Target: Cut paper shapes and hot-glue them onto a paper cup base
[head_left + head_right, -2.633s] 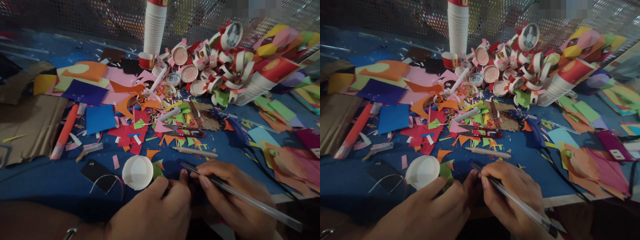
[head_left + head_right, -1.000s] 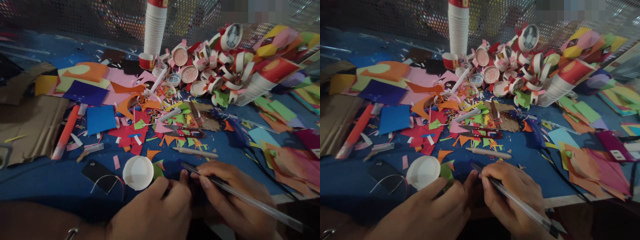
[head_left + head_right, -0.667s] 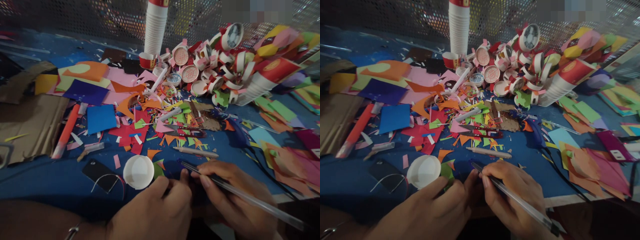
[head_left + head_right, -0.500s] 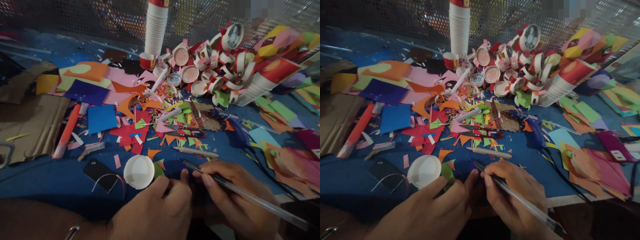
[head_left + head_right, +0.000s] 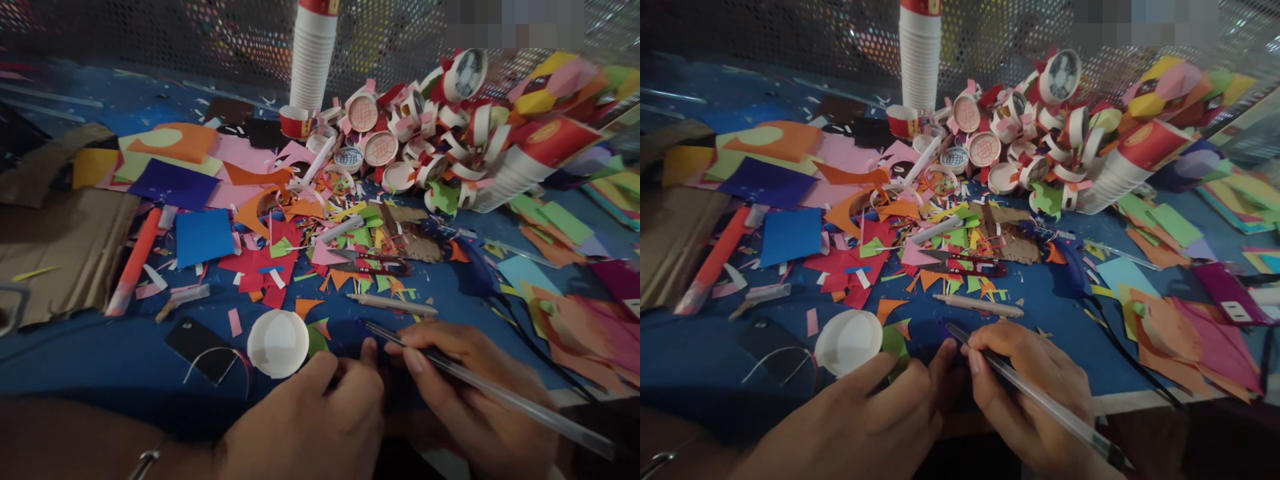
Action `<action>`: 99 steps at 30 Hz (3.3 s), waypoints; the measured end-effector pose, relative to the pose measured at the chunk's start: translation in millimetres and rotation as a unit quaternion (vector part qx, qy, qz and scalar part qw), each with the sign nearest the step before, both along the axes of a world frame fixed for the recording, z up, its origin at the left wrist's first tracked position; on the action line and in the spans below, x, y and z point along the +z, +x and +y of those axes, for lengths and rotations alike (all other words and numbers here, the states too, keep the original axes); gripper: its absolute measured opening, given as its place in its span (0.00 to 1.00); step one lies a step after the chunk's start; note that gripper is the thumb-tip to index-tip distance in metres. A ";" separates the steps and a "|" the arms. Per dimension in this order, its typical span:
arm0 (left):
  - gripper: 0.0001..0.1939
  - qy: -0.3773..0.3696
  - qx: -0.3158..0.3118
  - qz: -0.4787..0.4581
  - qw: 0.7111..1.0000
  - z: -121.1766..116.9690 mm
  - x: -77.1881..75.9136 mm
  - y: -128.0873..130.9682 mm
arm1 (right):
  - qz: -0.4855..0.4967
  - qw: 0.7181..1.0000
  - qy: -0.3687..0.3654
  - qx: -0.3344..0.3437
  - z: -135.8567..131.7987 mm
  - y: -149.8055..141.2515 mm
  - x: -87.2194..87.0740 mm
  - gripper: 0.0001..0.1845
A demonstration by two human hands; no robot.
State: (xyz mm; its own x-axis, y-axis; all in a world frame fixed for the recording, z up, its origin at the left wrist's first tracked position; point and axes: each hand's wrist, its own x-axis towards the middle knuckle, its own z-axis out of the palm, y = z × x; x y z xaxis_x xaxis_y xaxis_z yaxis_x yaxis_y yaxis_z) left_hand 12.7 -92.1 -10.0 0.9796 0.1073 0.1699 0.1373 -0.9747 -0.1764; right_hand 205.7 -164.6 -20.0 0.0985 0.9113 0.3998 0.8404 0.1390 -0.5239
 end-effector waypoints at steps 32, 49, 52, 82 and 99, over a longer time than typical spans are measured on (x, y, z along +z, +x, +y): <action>0.19 -0.002 0.005 -0.002 1.000 -0.8 1.5 1.2 | -0.012 0.999 -0.003 0.030 2.6 0.5 0.1 0.06; 0.18 0.000 -0.004 -0.005 1.000 0.9 2.4 2.2 | 0.001 0.999 0.015 0.042 2.5 -2.3 -1.2 0.07; 0.18 0.003 -0.002 0.001 1.000 0.9 2.2 1.4 | -0.001 0.999 0.013 0.032 1.5 -1.7 -0.9 0.08; 0.18 0.026 0.012 -0.013 1.000 -1.6 -0.1 0.8 | -0.016 1.000 -0.008 0.010 3.4 0.7 -0.1 0.04; 0.19 0.025 0.014 -0.002 1.000 -2.5 -1.1 2.6 | -0.031 0.999 -0.008 -0.012 2.3 0.4 -1.0 0.03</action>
